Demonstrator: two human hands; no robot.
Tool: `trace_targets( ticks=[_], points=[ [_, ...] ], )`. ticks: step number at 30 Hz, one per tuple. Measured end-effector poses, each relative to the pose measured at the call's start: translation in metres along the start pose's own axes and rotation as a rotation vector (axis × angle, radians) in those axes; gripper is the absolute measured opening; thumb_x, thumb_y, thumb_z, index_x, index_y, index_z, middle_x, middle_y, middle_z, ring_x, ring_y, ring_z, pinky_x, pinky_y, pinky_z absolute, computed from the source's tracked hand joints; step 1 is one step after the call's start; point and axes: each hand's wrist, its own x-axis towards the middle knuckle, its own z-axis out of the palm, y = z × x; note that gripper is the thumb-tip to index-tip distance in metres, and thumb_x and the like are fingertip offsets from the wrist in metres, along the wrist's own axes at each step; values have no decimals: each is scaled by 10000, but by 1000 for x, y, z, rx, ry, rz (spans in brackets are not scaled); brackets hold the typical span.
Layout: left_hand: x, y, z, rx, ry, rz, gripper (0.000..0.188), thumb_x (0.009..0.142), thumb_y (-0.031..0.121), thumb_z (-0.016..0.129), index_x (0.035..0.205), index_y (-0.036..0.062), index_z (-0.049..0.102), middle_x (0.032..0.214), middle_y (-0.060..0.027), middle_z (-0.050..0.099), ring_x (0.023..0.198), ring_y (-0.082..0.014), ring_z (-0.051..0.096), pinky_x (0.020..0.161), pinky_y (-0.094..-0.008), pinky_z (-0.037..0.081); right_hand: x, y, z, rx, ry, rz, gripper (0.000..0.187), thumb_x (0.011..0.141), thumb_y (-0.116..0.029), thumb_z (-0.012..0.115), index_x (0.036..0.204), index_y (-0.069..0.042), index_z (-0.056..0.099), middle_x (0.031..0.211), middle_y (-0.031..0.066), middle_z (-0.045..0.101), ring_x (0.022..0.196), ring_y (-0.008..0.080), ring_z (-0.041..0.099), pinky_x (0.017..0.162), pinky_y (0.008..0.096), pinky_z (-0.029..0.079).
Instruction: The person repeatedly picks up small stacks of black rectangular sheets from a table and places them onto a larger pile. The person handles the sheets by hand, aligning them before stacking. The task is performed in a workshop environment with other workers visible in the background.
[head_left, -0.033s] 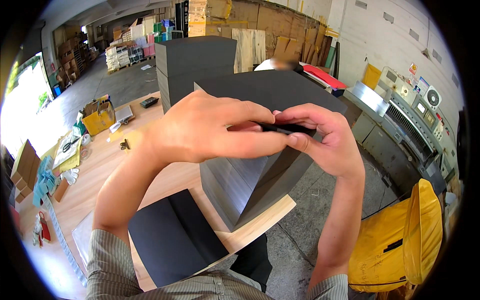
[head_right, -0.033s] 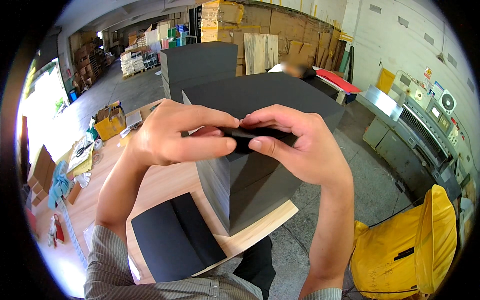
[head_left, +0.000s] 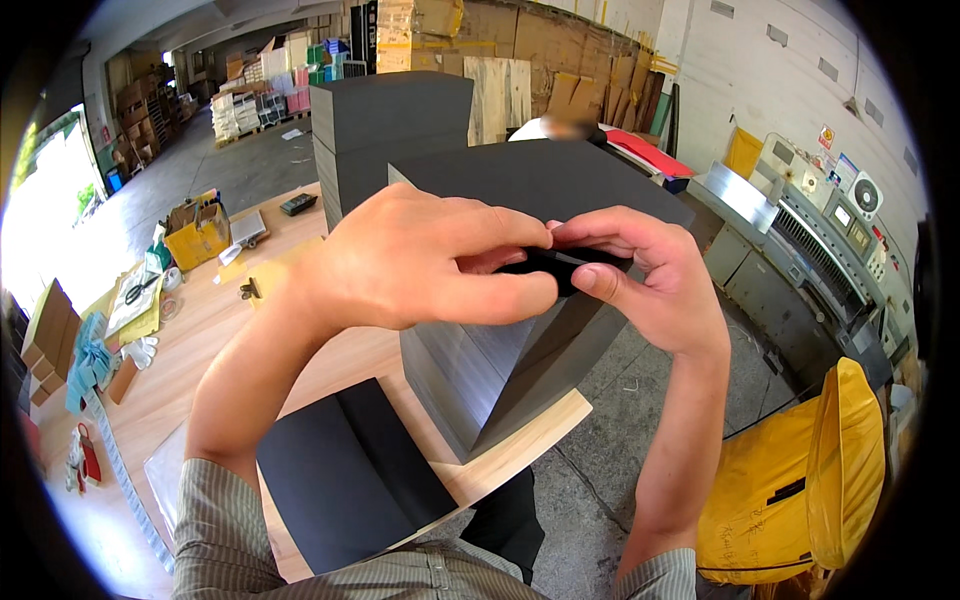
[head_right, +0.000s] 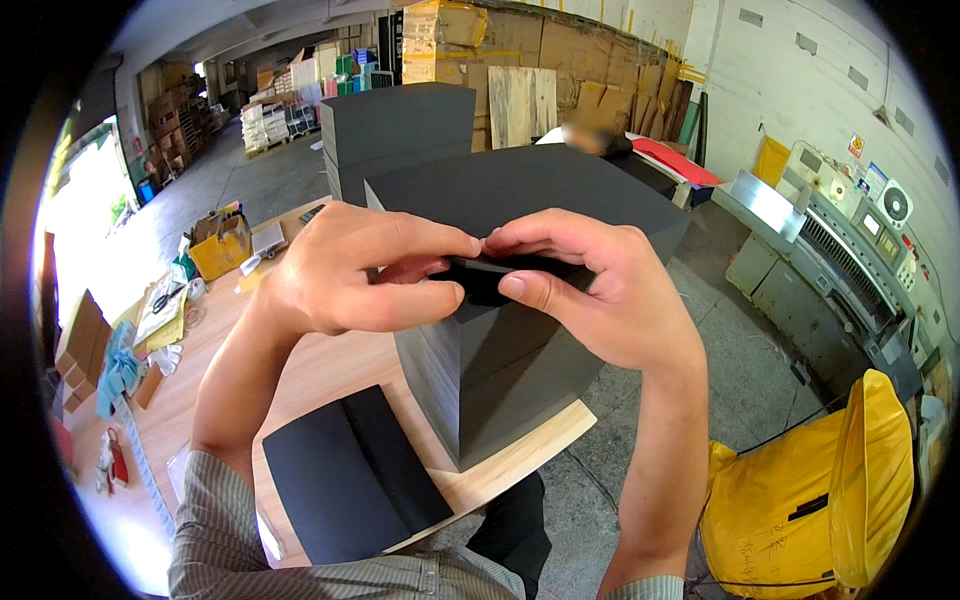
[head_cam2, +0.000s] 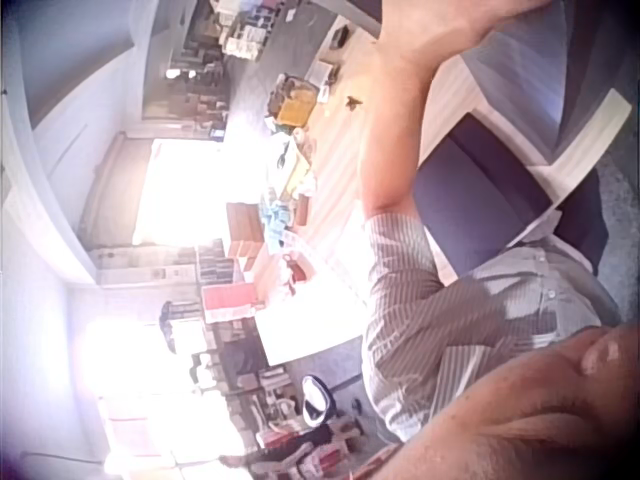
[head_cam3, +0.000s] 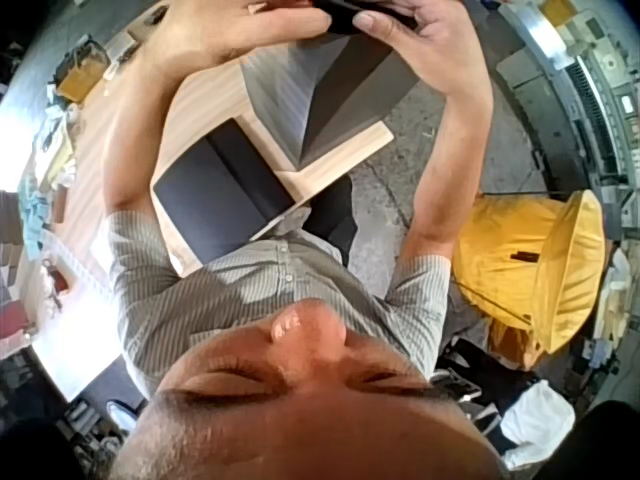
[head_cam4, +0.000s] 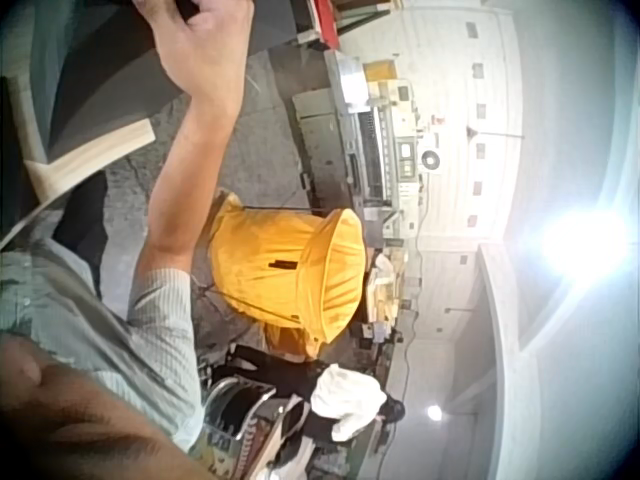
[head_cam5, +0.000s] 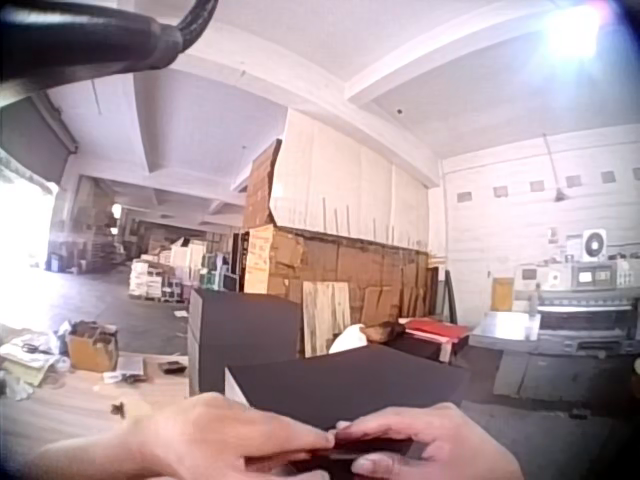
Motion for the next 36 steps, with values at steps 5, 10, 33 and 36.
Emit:
trace_targets(
  ticks=[5,10,33,36],
  points=[
    [-2,-13,2,-151,-7,-20,284,783,144,828,1064,165,792,1053,-69,750,817,-237,728,608,-316,571,0,1,0,3,-1,-28,263,921,-29,749,1166,41,687,1073,101,753,1011,168,723,923,298,568],
    [7,-20,3,-312,32,11,299,754,170,857,1044,125,799,999,-67,755,803,-225,732,613,-304,574,-1,2,-1,14,3,-26,262,928,-44,747,1168,41,688,1070,103,754,1009,172,725,920,302,568],
    [5,-17,5,-179,37,43,346,800,-28,747,1112,116,789,967,-63,761,751,-202,730,582,-298,575,-3,3,-3,30,-28,-42,344,868,-70,816,1167,40,685,1101,108,750,1042,177,724,933,305,566],
    [0,-7,11,-13,124,19,385,790,3,758,1155,125,764,979,-71,754,716,-196,719,552,-304,572,-1,1,-1,-13,-15,-35,322,873,-43,804,1162,36,687,1100,105,753,1040,176,724,932,302,567]
  ],
)
